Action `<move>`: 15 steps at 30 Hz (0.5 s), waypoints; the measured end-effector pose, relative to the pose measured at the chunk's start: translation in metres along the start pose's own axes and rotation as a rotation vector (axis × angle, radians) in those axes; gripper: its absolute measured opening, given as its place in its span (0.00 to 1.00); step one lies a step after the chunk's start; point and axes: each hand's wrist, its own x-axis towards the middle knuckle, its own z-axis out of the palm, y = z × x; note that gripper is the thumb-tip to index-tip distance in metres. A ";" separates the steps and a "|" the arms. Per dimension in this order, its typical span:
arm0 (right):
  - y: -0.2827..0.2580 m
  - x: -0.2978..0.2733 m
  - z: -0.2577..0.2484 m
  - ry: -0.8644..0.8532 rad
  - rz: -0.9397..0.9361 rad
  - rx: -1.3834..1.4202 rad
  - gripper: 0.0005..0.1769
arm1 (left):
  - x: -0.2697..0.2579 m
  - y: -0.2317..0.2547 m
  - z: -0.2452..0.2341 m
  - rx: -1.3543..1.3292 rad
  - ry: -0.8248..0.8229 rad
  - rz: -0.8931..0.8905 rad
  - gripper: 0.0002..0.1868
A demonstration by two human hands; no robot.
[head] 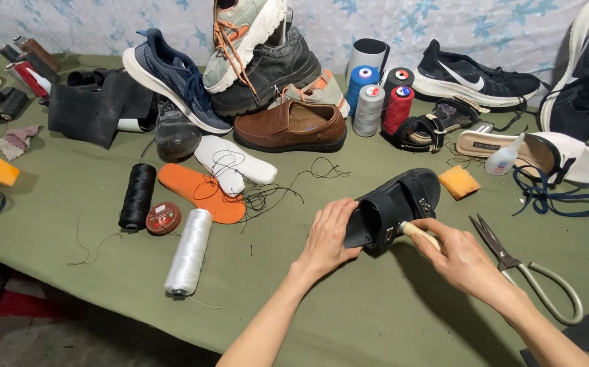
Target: The person cleans the sole of a black sandal with a sponge, then uses a pointed awl to poke holes along the strap and sole edge. They insert a needle with black thread and begin stitching the strap to the sole.
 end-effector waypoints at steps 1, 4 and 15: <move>0.010 0.001 0.006 0.002 0.002 0.000 0.21 | 0.000 -0.002 0.003 -0.002 -0.001 0.002 0.52; 0.033 0.001 0.025 -0.027 0.011 0.006 0.18 | 0.000 -0.007 0.008 0.128 0.065 0.126 0.56; 0.055 -0.007 0.114 0.251 -0.035 -0.356 0.16 | 0.001 0.006 -0.012 -0.293 0.052 -0.047 0.30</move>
